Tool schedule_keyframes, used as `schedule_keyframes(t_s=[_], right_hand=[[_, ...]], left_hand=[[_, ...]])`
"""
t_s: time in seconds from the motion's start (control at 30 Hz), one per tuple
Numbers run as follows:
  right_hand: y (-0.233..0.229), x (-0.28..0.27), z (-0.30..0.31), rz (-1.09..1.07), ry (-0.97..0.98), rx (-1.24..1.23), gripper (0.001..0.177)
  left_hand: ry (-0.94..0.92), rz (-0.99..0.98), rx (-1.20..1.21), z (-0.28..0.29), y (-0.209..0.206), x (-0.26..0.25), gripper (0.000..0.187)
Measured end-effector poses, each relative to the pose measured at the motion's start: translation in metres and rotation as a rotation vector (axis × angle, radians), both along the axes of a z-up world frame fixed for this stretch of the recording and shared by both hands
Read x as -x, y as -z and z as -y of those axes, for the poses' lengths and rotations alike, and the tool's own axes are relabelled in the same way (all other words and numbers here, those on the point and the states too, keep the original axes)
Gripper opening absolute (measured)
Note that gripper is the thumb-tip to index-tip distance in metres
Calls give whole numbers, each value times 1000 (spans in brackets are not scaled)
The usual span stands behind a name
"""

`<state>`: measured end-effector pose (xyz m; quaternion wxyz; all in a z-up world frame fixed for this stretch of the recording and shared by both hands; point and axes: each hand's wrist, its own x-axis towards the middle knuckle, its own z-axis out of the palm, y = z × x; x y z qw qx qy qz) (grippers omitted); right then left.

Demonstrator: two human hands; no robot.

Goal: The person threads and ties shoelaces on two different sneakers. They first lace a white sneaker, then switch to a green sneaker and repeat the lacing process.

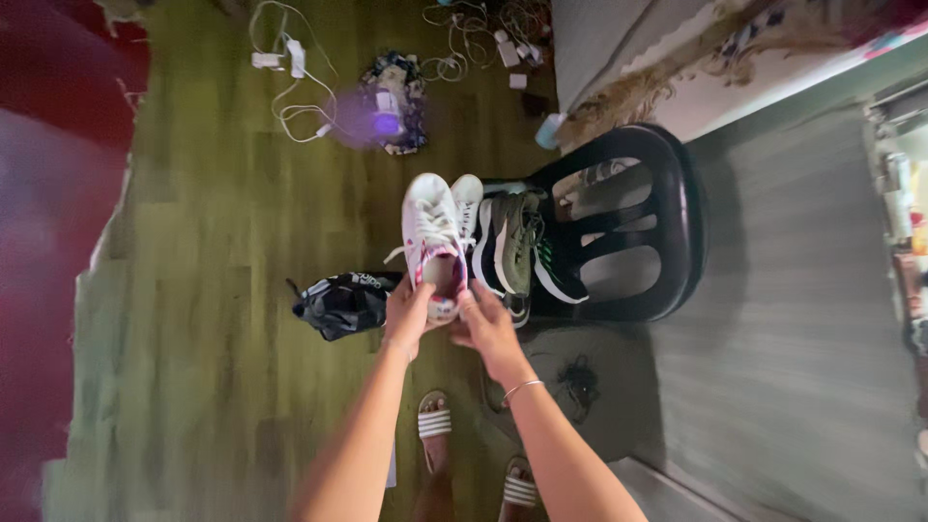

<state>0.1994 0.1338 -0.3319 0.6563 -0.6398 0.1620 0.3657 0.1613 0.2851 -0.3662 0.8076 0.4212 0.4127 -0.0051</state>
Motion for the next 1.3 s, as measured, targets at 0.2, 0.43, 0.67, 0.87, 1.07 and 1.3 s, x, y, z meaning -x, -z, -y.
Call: schedule_keyframes(t_s=[0.2,0.43,0.67,0.87,1.07,1.3], right_hand=[[106,-50,54,-245,521,34,60],[181,-67,70,-547,742,-158,57],[226,-79,66,-580,727,-218,54],[243,-83,88,-489,838,-111,56],[184,-58,114,-339,870,-208,49],[115,-23,118,-280,956,-278,42]], left_hand=[[125,-90,-164,-18,52,-46,48],[308,-61,-641,-17,99,-73,38],[339,-120,-468,-18,118,-118,43],[340,-131,-586,-11,135,-130,43],[494,-185,-784,0,169,-137,40],[521,-220,-826,8,201,-131,50]])
